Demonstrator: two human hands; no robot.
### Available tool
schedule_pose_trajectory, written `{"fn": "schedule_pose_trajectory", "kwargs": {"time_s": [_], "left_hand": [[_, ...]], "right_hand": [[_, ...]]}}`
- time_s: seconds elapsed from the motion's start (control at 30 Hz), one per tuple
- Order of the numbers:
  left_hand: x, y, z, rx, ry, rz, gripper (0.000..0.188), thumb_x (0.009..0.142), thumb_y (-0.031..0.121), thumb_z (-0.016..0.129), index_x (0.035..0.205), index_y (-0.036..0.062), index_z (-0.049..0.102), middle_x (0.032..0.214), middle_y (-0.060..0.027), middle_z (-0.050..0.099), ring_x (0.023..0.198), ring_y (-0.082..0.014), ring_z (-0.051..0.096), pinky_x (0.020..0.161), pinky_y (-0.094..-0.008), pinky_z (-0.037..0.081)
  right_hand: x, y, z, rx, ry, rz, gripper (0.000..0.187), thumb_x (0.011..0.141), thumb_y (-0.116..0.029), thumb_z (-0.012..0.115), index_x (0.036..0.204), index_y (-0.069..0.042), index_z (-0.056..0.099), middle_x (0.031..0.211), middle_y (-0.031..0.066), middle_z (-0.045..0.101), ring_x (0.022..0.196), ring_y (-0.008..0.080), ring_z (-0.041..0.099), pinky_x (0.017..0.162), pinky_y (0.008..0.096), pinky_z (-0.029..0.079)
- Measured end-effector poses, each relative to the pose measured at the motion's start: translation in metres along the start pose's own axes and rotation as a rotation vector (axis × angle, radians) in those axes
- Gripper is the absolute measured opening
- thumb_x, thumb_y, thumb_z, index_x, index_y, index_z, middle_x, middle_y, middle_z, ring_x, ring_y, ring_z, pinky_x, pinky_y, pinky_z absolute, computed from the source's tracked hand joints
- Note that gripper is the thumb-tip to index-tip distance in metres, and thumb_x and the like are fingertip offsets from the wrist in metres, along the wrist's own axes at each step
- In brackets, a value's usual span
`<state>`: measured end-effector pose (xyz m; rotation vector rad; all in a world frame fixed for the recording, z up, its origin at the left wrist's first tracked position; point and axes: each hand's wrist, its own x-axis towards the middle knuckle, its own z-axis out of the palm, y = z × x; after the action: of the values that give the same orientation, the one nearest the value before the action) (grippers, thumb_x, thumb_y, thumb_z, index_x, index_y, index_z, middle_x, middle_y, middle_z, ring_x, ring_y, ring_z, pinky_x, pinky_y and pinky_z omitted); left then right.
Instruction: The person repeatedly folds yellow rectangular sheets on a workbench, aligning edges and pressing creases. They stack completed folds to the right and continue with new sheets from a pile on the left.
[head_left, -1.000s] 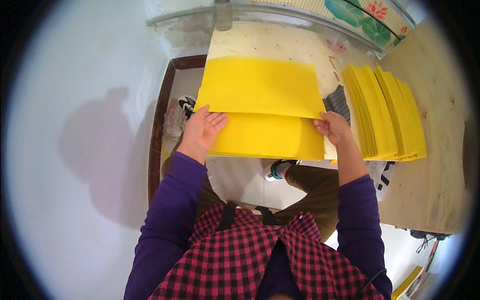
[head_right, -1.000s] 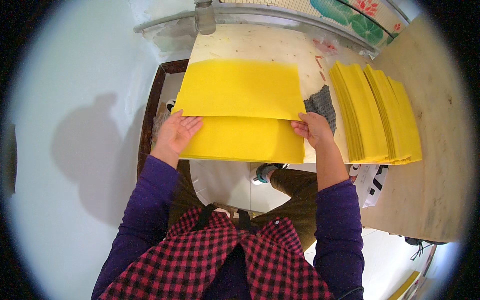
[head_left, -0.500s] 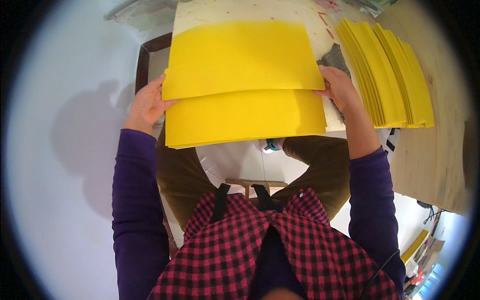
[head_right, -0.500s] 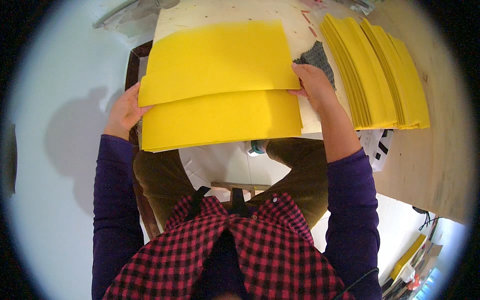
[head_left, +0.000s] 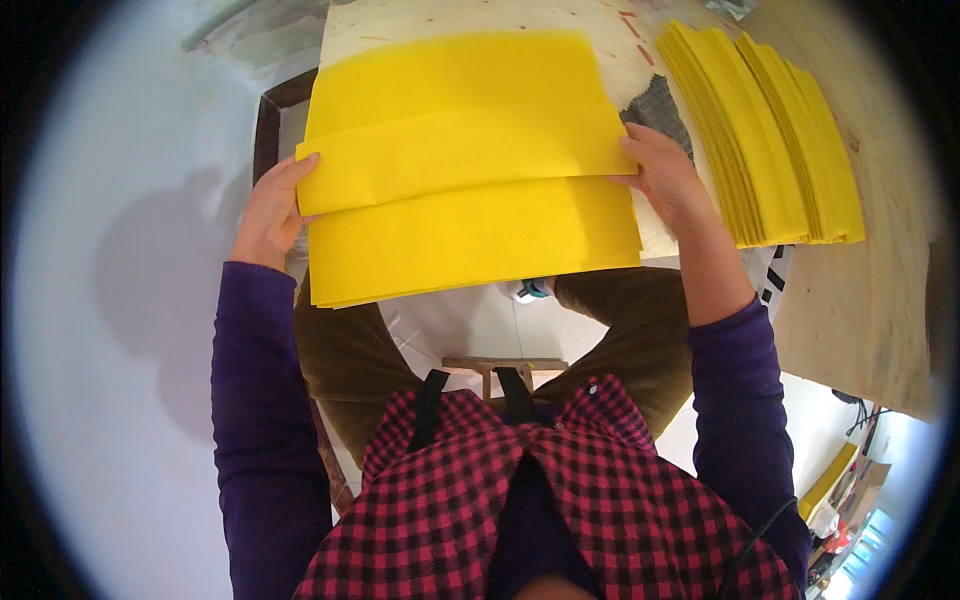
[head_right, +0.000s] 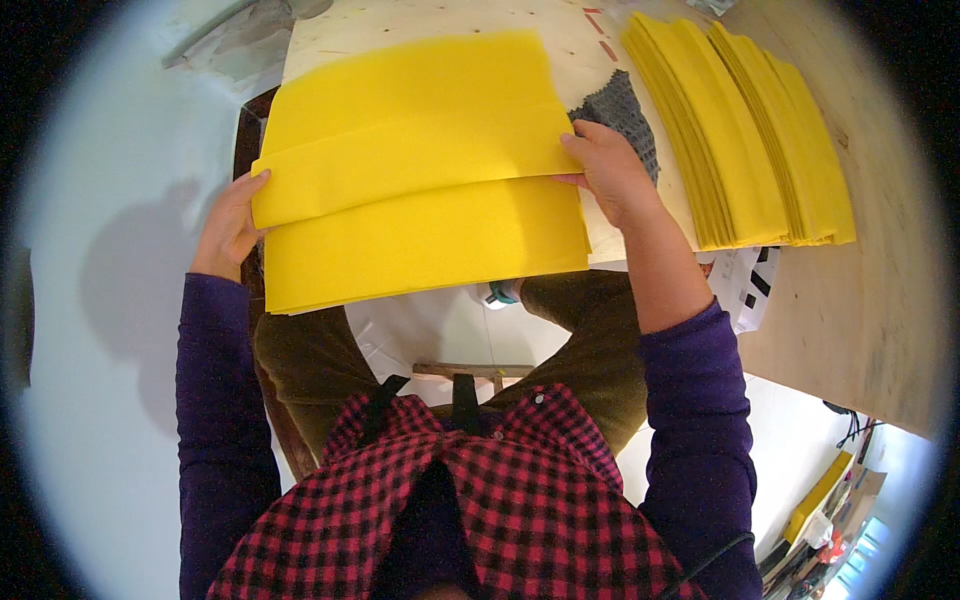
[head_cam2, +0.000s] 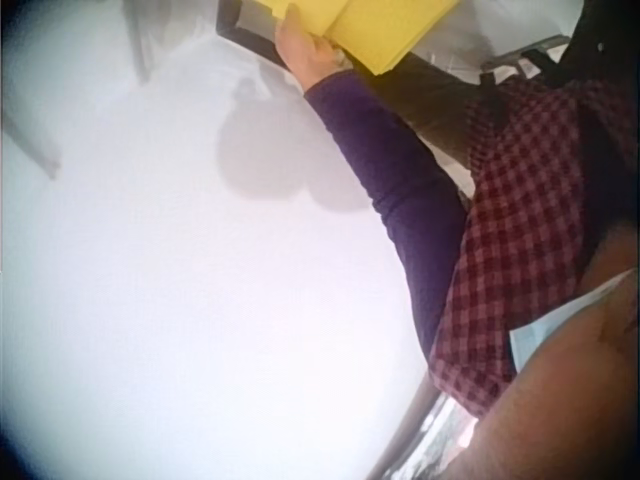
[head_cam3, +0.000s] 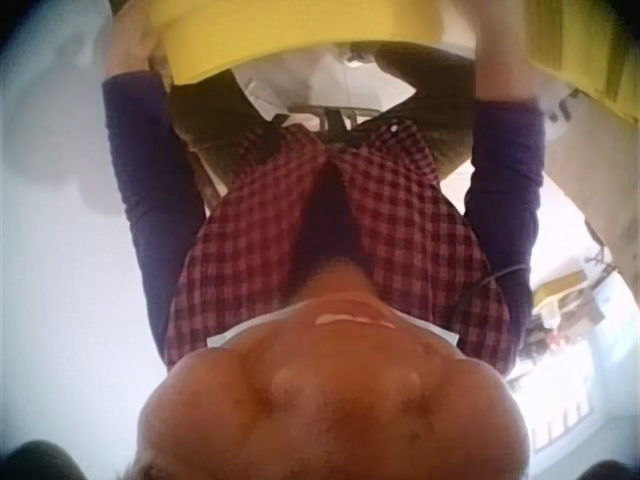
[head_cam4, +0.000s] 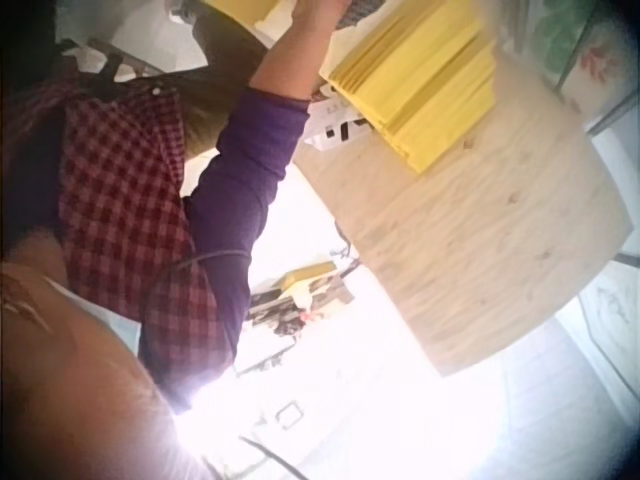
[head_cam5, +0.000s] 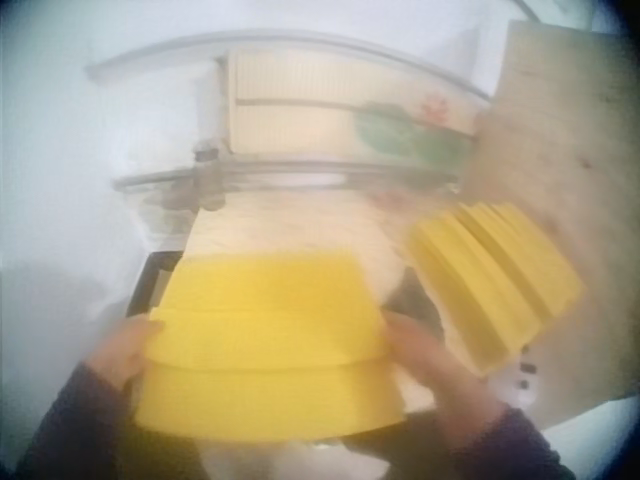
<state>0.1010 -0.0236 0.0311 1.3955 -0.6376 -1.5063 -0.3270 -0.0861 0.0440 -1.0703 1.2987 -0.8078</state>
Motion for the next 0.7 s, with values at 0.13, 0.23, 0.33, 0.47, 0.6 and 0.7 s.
{"fn": "schedule_pose_trajectory", "kwargs": {"time_s": [0.13, 0.23, 0.33, 0.47, 0.6, 0.7], "left_hand": [[0.020, 0.014, -0.013, 0.104, -0.084, -0.006, 0.029, 0.095, 0.023, 0.056, 0.114, 0.0026, 0.057, 0.102, -0.0049, 0.066, 0.085, -0.0124, 0.064, 0.068, -0.0246, 0.051], [0.038, 0.026, -0.016, 0.192, -0.093, -0.033, 0.031, 0.095, 0.026, 0.057, 0.115, 0.0033, 0.057, 0.104, -0.0053, 0.066, 0.085, -0.0116, 0.064, 0.066, -0.0238, 0.051], [0.060, 0.038, -0.013, 0.214, -0.088, -0.022, 0.027, 0.094, 0.024, 0.059, 0.110, 0.0028, 0.060, 0.095, -0.0031, 0.067, 0.072, -0.0080, 0.062, 0.057, -0.0206, 0.047], [0.086, 0.056, -0.012, 0.260, -0.174, 0.002, 0.027, 0.093, 0.024, 0.060, 0.110, 0.0038, 0.060, 0.095, -0.0022, 0.067, 0.074, -0.0070, 0.063, 0.059, -0.0202, 0.049], [0.101, 0.057, -0.011, 0.322, -0.164, 0.060, 0.024, 0.092, 0.022, 0.061, 0.109, 0.0050, 0.061, 0.093, -0.0007, 0.067, 0.074, -0.0069, 0.063, 0.058, -0.0196, 0.048], [0.107, 0.058, -0.015, 0.413, -0.163, 0.045, 0.021, 0.089, 0.022, 0.065, 0.103, 0.0064, 0.064, 0.087, 0.0014, 0.067, 0.067, -0.0044, 0.059, 0.052, -0.0173, 0.042]], "right_hand": [[0.009, 0.000, -0.012, 0.024, 0.053, -0.007, 0.052, 0.092, -0.022, 0.059, 0.131, 0.009, 0.044, 0.118, 0.0165, 0.056, 0.103, 0.0221, 0.058, 0.086, 0.0328, 0.050], [0.024, -0.004, -0.020, -0.001, -0.002, -0.014, 0.053, 0.091, -0.022, 0.060, 0.132, 0.008, 0.043, 0.115, 0.0147, 0.058, 0.099, 0.0205, 0.060, 0.084, 0.0315, 0.050], [0.049, -0.014, -0.025, -0.058, -0.057, -0.013, 0.050, 0.092, -0.022, 0.060, 0.130, 0.008, 0.046, 0.109, 0.0113, 0.061, 0.095, 0.0178, 0.060, 0.082, 0.0301, 0.050], [0.082, -0.027, -0.025, -0.097, -0.143, -0.031, 0.041, 0.093, -0.023, 0.059, 0.123, 0.004, 0.053, 0.100, 0.0067, 0.063, 0.088, 0.0138, 0.060, 0.080, 0.0282, 0.050], [0.114, -0.035, -0.025, -0.237, -0.089, -0.068, 0.026, 0.090, -0.021, 0.064, 0.107, -0.001, 0.063, 0.085, 0.0019, 0.063, 0.072, 0.0095, 0.056, 0.065, 0.0240, 0.047], [0.133, -0.041, -0.027, -0.353, -0.148, -0.067, 0.019, 0.087, -0.019, 0.068, 0.097, -0.003, 0.065, 0.071, -0.0013, 0.059, 0.059, 0.0069, 0.050, 0.052, 0.0219, 0.041]]}}
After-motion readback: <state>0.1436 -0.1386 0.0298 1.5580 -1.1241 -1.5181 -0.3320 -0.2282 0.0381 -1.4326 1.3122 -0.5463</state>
